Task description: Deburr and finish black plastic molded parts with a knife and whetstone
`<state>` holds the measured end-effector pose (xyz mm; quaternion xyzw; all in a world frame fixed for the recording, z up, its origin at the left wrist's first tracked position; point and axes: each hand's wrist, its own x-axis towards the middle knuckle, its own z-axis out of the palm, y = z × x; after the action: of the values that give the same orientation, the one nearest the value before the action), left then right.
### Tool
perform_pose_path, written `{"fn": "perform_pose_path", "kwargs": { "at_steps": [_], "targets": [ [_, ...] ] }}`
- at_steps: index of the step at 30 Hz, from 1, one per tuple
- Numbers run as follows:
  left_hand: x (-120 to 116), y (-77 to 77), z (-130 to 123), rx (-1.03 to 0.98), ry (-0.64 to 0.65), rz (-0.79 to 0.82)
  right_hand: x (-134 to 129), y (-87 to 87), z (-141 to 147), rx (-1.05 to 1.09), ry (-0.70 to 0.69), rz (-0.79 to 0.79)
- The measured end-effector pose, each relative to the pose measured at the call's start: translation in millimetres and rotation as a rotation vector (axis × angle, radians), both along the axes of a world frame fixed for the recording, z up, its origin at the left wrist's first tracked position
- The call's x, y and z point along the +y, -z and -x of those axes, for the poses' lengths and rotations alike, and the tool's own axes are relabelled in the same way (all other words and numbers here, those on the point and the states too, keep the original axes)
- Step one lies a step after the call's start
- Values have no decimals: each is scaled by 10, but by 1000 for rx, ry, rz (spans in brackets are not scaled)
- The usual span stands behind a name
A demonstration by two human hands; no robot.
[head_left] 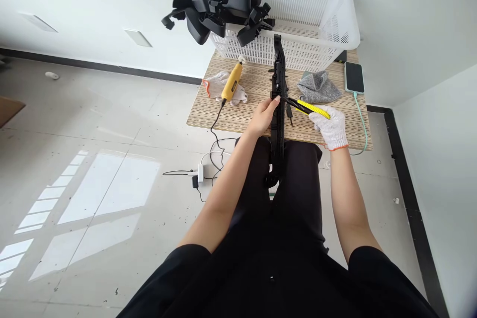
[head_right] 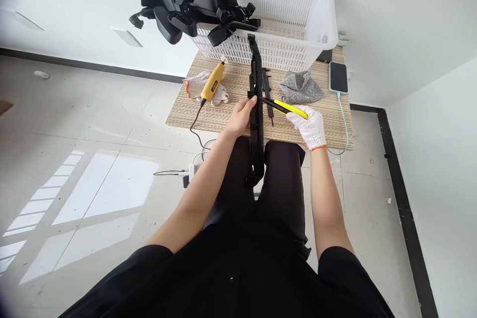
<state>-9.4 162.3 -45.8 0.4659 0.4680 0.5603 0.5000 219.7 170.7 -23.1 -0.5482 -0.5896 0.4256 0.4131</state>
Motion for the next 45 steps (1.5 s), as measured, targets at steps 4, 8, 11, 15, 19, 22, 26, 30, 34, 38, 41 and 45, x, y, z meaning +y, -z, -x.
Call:
{"fn": "perform_pose_path", "kwargs": {
  "at_steps": [4, 8, 11, 15, 19, 22, 26, 30, 34, 38, 41, 45],
  "targets": [
    [17, 29, 0, -28, 20, -24, -3, 7, 10, -17, -45, 19],
    [11, 36, 4, -47, -72, -39, -10, -12, 28, -39, 28, -25],
    [-23, 0, 5, -102, -132, -7, -18, -42, 43, -73, -10, -2],
    [-48, -35, -6, -174, -57, 35, -24, -53, 52, -58, -22, 6],
    [-31, -25, -1, -195, -73, 37, -18, -26, 44, -28, -13, 4],
    [-26, -26, 35, -213, -70, 68, -9, -8, 37, -5, -14, 15],
    [-36, -45, 98, -262, 13, 88, 1, 8, 32, 19, -6, 23],
    [-49, -67, 117, -284, 32, 105, -1, 5, 27, 12, -10, 28],
    [-62, -85, 94, -298, -9, 121, -10, -13, 19, 14, -28, 9],
    [-51, -69, 83, -299, -59, 122, -12, -16, 14, 42, -30, 16],
    [-11, -15, 101, -281, -66, 131, -8, -7, 11, 56, -39, 32],
    [30, 42, 147, -263, -57, 150, 1, 12, 4, 58, -46, 35]
  ]
}}
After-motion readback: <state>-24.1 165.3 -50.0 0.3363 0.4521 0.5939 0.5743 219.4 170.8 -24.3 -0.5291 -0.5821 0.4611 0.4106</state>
